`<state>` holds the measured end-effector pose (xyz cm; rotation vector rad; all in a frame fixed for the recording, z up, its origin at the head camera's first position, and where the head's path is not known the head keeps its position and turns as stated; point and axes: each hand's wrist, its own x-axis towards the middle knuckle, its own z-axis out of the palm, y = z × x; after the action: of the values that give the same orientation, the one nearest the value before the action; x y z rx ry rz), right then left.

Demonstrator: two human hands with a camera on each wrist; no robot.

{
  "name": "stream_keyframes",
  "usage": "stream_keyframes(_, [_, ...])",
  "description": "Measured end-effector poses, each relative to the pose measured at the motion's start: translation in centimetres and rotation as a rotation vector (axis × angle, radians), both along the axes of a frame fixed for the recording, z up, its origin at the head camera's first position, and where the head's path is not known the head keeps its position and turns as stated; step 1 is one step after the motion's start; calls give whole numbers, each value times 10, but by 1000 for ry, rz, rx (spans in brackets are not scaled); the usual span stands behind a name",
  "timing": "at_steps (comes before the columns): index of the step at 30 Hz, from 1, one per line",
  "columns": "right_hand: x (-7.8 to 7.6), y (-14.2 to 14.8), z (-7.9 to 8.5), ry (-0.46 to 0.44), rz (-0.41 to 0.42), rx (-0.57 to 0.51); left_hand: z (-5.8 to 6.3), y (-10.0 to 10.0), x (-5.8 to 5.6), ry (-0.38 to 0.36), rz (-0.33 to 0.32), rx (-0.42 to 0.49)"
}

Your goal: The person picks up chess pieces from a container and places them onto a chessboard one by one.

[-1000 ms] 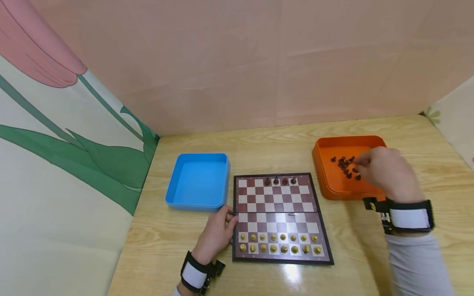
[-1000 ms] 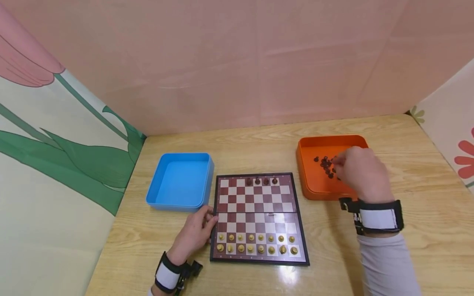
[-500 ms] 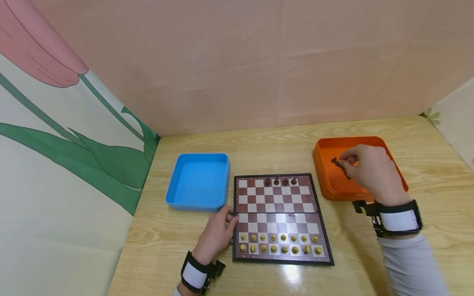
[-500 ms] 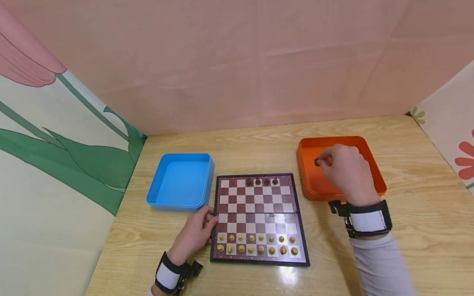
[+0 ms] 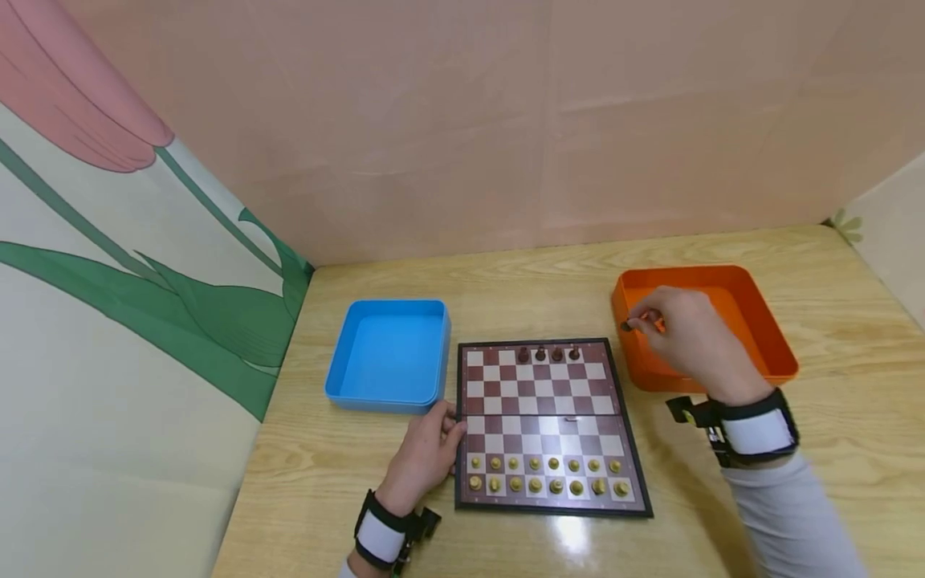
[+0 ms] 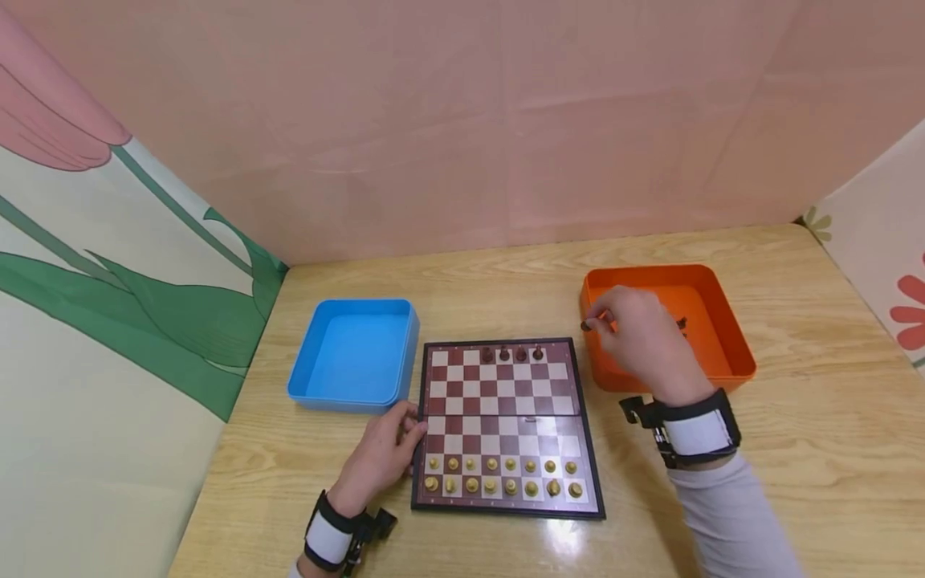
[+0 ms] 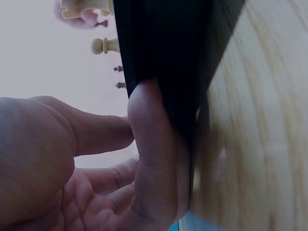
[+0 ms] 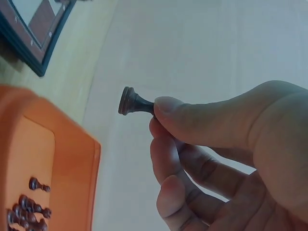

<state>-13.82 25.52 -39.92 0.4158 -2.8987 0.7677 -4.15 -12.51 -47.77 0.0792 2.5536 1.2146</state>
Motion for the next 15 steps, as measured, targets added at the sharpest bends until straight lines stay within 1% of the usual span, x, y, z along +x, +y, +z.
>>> stream_keyframes(3, [-1, -5, -2, -10, 33, 6, 0, 0, 0, -3, -4, -2])
stream_keyframes(6, [-2, -11, -4, -20, 49, 11, 0, 0, -1, -6, -5, -3])
stream_keyframes(15, [-3, -19, -11, -66, 67, 16, -1, 1, 0, 7, 0, -14])
